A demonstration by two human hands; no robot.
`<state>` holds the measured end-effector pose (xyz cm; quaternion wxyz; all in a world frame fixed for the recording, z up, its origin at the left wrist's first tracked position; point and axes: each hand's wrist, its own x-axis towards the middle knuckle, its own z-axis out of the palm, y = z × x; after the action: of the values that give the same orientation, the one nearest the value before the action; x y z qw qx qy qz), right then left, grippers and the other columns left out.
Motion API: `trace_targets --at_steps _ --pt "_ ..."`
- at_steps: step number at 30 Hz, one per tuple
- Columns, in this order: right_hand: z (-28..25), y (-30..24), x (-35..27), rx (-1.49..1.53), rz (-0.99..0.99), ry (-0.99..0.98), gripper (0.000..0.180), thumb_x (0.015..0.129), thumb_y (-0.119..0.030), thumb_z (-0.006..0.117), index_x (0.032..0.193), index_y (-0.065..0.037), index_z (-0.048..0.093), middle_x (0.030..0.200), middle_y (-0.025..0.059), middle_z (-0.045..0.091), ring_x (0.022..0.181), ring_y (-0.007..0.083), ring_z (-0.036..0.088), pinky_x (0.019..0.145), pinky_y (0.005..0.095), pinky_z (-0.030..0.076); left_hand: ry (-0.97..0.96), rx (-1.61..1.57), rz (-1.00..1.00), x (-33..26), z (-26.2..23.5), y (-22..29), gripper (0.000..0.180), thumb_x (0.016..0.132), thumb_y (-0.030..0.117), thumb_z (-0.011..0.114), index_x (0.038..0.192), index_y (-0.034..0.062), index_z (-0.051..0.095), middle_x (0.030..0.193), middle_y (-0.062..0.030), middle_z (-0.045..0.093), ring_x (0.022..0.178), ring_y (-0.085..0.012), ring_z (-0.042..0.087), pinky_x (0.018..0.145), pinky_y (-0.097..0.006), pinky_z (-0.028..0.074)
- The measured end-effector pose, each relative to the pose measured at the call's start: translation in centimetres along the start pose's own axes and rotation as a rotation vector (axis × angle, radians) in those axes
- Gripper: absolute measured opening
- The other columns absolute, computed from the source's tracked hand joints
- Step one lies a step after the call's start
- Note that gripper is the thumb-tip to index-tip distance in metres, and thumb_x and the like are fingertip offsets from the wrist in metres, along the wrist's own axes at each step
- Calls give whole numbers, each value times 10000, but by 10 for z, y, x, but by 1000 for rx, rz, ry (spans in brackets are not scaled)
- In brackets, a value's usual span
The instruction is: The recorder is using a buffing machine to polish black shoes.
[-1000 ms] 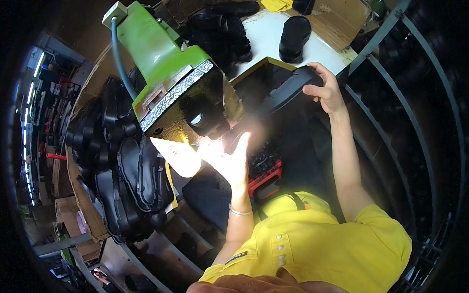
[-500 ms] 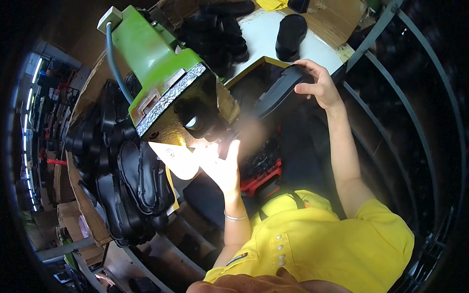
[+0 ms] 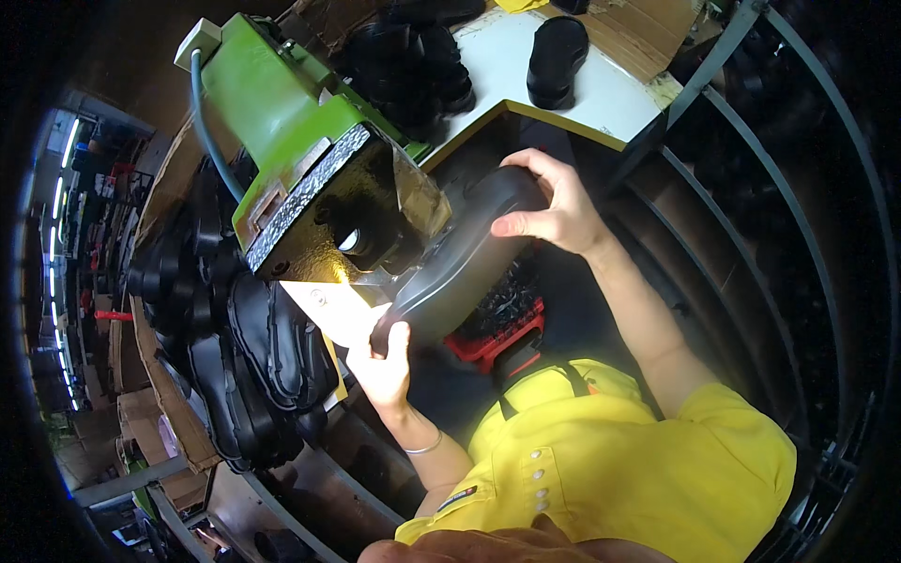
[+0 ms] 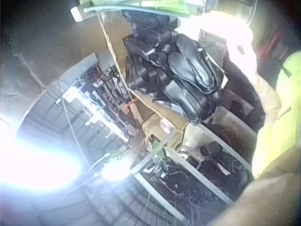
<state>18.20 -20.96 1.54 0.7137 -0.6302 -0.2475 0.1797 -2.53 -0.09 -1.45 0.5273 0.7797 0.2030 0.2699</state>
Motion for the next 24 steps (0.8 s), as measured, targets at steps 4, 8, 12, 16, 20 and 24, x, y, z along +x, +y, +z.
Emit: trace_targets --at_steps 4,8,12,16,20,24 --pt "16 1 -5 8 -45 -9 580 662 -88 879 1119 9 536 965 29 606 884 90 564 785 247 469 6 324 230 12 8 16 343 704 120 845 968 -3 662 851 -114 689 769 -206 651 759 -317 515" --pt "11 0 -10 -46 -110 -1 565 672 -89 873 1115 8 536 983 39 601 896 101 564 801 256 468 75 409 375 22 34 25 449 658 338 882 900 54 633 788 -61 632 691 -201 588 723 -333 505" --pt "-7 -11 -7 -27 -71 55 583 670 -101 872 1127 26 533 995 60 602 922 120 564 846 272 456 222 810 346 23 56 4 916 698 705 633 1255 -5 479 1155 -151 574 1051 -264 566 931 -356 467" --pt "-12 -14 -1 -31 7 93 610 663 -142 876 1141 33 539 1000 71 608 925 126 573 845 271 458 264 941 290 24 64 -17 1147 674 828 542 1403 -35 347 1345 -228 460 1253 -346 462 1046 -404 406" --pt "-1 -11 -2 5 26 57 600 663 -128 874 1135 33 542 989 70 613 909 126 580 823 270 466 182 942 293 28 49 -14 1153 649 814 592 1395 -33 358 1363 -250 429 1282 -387 422 1078 -446 373" --pt "19 -10 -6 59 57 24 571 655 -98 880 1107 5 547 950 35 619 848 104 585 752 249 478 185 523 264 30 23 -2 859 593 629 805 1122 0 554 1009 -114 583 977 -307 542 974 -461 422"
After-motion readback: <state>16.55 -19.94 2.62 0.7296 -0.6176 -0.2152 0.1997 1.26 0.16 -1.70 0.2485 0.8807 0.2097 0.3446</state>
